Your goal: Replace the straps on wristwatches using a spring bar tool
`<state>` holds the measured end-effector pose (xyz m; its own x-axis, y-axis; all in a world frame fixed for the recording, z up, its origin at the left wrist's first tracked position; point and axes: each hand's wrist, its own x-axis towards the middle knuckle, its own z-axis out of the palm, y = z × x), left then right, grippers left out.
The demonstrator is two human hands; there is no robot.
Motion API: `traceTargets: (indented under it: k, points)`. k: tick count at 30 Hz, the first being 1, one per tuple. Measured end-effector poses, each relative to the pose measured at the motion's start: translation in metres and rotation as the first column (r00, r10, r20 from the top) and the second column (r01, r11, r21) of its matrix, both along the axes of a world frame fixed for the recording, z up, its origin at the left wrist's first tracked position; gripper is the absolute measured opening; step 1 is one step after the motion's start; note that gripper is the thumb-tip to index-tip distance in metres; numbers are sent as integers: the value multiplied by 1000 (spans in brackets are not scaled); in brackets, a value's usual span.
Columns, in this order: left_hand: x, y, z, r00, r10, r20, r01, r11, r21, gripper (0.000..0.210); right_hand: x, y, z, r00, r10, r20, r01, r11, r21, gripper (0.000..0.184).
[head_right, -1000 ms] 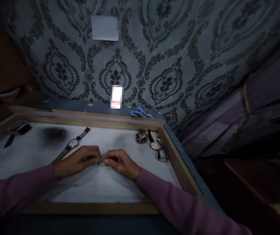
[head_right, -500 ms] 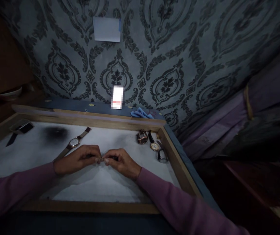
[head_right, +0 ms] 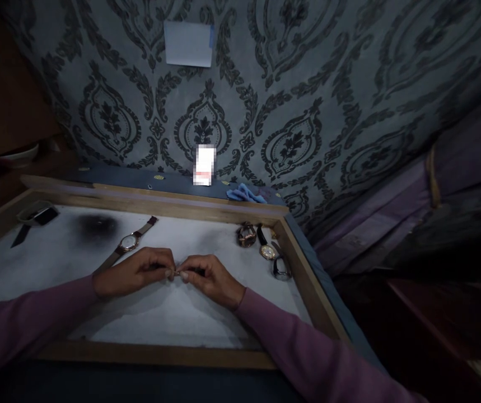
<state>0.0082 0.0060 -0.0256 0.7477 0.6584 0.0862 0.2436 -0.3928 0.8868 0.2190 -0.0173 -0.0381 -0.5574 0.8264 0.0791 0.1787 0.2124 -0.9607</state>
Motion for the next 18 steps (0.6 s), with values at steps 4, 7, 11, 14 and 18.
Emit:
traceTargets:
  k: [4,7,11,14,18]
  points:
    - [0,0,-1,1000,1,-9,-1,1000,13,18,0,-1,-1,1000,2,28,-4,998,57,33]
    - [0,-1,-1,1000,4,-17,-3,999,38,19,-2,-1,-2,998,-8,65,-1,991,136,32]
    - [-1,-2,-1,999,10,-48,-4,991,132,19,-4,-3,-2,988,-40,149,-16,935,354,29]
    - [-1,-2,-2,998,11,-64,3,977,212,20,-5,-5,-2,976,-80,204,-36,859,510,27]
    - [-1,-3,-3,996,18,-86,5,963,269,20,-5,-6,-3,974,-94,208,-29,852,523,25]
